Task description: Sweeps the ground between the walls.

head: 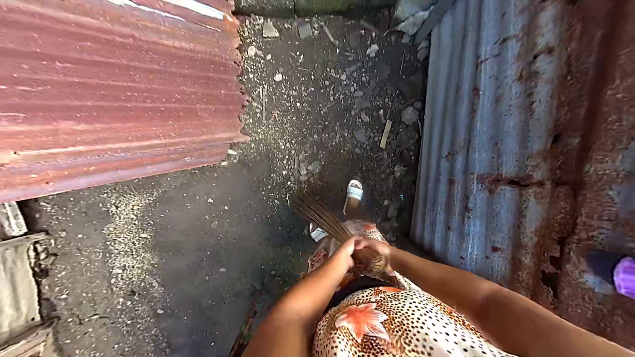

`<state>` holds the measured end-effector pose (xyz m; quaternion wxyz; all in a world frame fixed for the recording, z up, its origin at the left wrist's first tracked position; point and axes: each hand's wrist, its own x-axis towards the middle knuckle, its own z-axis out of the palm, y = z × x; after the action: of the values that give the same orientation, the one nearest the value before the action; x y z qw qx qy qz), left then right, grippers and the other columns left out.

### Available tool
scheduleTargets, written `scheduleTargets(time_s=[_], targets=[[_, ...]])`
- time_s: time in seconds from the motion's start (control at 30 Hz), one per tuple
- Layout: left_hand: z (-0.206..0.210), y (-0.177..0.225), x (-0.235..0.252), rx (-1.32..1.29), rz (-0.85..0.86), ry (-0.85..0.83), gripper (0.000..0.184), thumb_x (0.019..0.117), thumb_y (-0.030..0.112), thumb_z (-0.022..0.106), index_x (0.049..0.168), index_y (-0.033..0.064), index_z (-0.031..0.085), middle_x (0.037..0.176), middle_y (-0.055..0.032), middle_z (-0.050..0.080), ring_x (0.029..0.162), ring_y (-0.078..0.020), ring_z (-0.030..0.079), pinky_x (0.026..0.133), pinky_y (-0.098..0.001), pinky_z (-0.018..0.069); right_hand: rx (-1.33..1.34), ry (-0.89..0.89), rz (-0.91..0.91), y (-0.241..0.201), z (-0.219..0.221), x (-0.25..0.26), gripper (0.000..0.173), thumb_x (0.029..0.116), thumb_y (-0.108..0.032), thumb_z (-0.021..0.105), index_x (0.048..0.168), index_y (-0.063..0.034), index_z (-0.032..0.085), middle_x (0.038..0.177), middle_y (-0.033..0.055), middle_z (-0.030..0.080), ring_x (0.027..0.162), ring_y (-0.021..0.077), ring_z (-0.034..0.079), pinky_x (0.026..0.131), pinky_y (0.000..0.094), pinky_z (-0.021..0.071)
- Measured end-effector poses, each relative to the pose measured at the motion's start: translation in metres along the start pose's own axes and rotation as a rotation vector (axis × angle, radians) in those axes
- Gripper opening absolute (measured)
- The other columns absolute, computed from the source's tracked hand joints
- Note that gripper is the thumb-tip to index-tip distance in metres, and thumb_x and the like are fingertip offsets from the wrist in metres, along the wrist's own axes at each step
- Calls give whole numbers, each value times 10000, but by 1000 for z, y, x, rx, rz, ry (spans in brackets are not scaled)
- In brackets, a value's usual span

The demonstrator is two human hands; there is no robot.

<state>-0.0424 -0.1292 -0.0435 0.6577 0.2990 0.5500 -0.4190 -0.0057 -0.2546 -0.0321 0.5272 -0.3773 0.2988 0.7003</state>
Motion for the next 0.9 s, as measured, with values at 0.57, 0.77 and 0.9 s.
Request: scheduleTargets(time_s=[0.57, 0.77, 0.9], targets=[[101, 156, 42, 176, 247, -68, 229, 1053, 260, 522, 1110, 50, 596, 915, -69, 593, 797, -167, 580, 769, -377, 518, 89, 154, -359, -146, -52, -15, 291, 1052, -218, 314, 989, -81, 563, 752, 55, 646, 619, 146, 634, 566, 312, 554], [88, 165, 42, 106, 479, -166, 348, 995, 218, 620, 1281, 35, 545, 933, -73, 634, 811, -147, 625, 767, -343, 548, -137, 283, -532, -154, -43, -8, 278, 988, -173, 463, 1228, -37, 489, 892, 116, 666, 771, 212, 688, 683, 391, 599], [84, 137, -1, -99, 535, -108, 550, 965, 175, 656, 1434, 46, 399, 1019, -114, 633, 874, -165, 642, 802, -349, 557, -236, 196, -324, -153, -17, -45, 445, 909, -193, 507, 1330, -86, 410, 902, 97, 659, 736, 200, 681, 656, 387, 596]])
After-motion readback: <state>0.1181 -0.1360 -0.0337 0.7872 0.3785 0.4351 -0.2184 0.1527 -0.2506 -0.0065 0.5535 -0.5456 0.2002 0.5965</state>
